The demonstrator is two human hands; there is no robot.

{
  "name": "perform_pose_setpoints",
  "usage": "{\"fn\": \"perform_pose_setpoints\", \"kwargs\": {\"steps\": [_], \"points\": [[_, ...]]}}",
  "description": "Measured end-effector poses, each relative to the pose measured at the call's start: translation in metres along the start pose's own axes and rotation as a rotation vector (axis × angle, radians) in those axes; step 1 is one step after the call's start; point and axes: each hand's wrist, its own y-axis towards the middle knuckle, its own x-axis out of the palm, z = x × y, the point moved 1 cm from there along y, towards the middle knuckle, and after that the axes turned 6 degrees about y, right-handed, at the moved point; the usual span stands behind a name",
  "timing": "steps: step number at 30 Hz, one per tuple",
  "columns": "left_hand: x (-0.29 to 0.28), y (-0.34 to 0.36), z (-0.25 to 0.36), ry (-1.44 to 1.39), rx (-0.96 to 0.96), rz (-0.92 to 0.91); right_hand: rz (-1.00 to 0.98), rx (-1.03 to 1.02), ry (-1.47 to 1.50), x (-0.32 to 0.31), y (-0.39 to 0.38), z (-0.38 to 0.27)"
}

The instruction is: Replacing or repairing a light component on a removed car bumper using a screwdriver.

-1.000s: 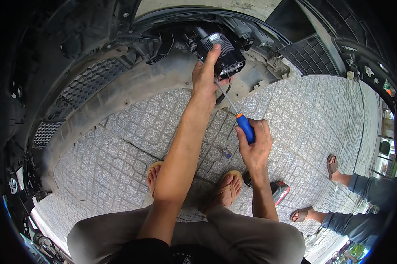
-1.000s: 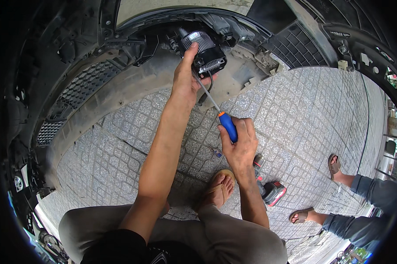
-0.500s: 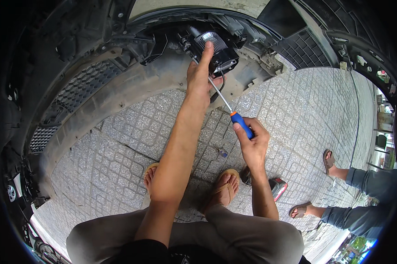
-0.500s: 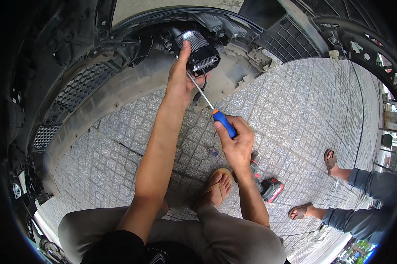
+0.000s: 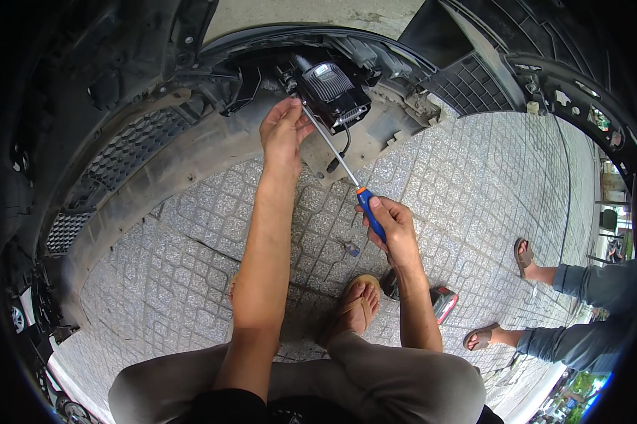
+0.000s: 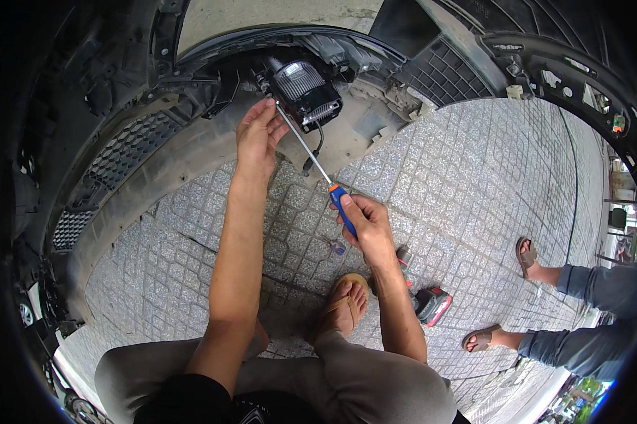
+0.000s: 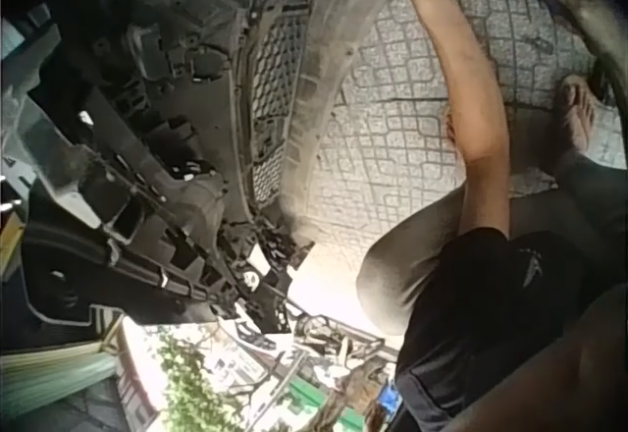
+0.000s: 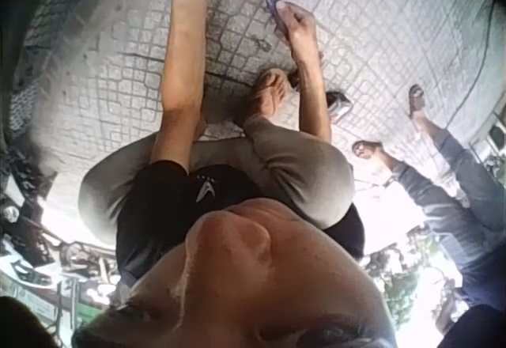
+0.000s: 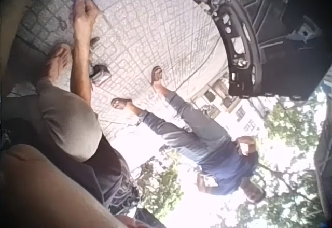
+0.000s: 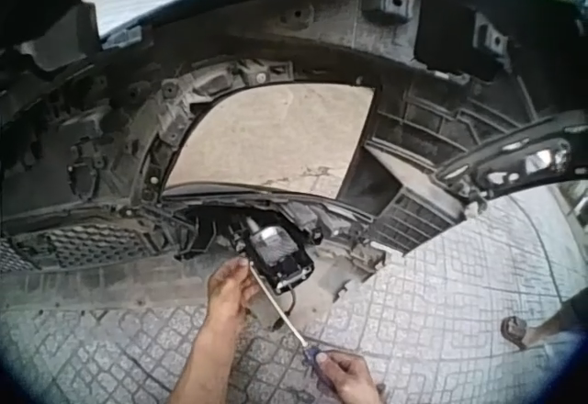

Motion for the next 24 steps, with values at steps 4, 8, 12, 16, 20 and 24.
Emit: {"fn": "perform_pose_setpoints", "kwargs": {"steps": [4,8,12,16,20,24], "points": [[-0.001,0.007,0.000,-0.025,0.033,-0.026,-0.057,0.072,0.136,-0.002,0.003,0.000],[0.004,0.007,-0.002,0.035,0.044,0.030,-0.112,0.196,0.332,-0.009,0.007,-0.001],[0.008,0.006,-0.009,0.054,0.076,0.065,-0.113,0.210,0.308,-0.012,0.008,-0.001],[0.012,0.001,-0.006,-0.139,0.059,0.032,-0.081,0.087,0.125,-0.006,0.010,0.005],[0.021,-0.007,0.005,-0.341,-0.122,-0.247,-0.074,0.030,0.071,-0.012,0.011,0.014],[0.023,-0.005,0.001,-0.268,-0.090,-0.279,-0.071,-0.011,0.030,-0.017,0.019,0.021]]}}
